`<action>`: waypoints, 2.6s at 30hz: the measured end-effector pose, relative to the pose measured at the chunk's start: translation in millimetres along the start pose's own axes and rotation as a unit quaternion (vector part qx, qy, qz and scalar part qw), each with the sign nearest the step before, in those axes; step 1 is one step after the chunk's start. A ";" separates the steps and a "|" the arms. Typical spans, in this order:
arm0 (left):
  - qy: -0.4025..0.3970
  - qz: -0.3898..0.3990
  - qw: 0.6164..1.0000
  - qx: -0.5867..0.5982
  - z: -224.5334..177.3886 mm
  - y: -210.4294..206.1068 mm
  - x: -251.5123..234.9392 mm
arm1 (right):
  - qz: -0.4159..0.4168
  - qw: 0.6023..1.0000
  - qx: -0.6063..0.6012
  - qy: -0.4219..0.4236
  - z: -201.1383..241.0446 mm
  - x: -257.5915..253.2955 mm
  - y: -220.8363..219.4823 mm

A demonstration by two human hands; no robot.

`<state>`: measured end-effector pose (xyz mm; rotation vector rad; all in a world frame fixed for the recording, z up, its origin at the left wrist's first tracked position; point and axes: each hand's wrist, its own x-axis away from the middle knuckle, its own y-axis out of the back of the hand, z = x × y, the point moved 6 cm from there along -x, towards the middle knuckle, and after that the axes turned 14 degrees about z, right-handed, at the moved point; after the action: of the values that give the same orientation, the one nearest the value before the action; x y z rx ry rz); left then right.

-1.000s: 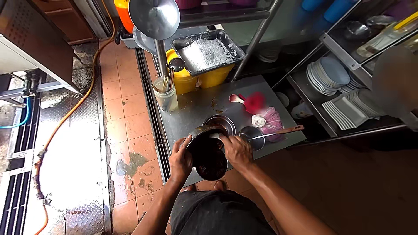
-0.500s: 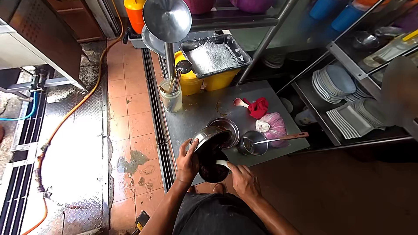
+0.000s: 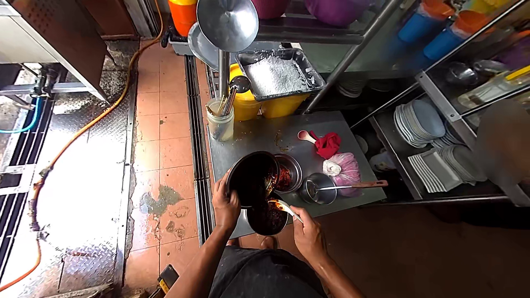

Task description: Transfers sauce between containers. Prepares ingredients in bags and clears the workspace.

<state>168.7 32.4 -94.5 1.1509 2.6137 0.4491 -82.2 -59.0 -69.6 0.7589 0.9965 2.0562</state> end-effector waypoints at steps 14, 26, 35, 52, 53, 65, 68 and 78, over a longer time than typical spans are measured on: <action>-0.120 0.041 0.992 -0.018 -34.9 -5.6 7.2 | -0.151 0.936 0.201 0.245 67.0 -65.3 52.7; -0.231 0.010 0.968 -0.099 -40.6 -33.6 17.3 | -0.050 0.983 0.118 0.135 10.6 -28.2 -0.1; -0.158 0.007 0.985 -0.066 -28.3 -33.9 -6.8 | -0.016 0.971 0.195 0.137 -1.3 1.8 -8.7; -0.183 0.026 0.982 -0.041 -30.8 -21.5 -6.1 | -0.087 0.954 0.171 0.231 27.4 -20.1 -2.0; -0.183 0.025 0.982 -0.044 -30.0 -21.7 -6.0 | -0.087 0.955 0.170 0.227 22.2 -12.1 0.1; 0.345 -0.008 0.890 0.299 48.3 -8.1 -24.1 | -0.078 0.969 0.142 0.187 16.2 10.8 17.8; 0.388 -0.001 0.849 0.359 52.0 0.5 -17.3 | -0.062 0.986 0.056 0.145 19.2 5.6 24.1; 0.380 -0.041 0.834 0.398 55.6 48.0 -6.4 | 0.028 0.989 0.072 0.124 15.5 -10.0 -8.0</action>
<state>224.3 68.3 -127.0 1.2113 3.7306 -0.3575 -62.1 -57.1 -69.9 0.6176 1.2862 2.1839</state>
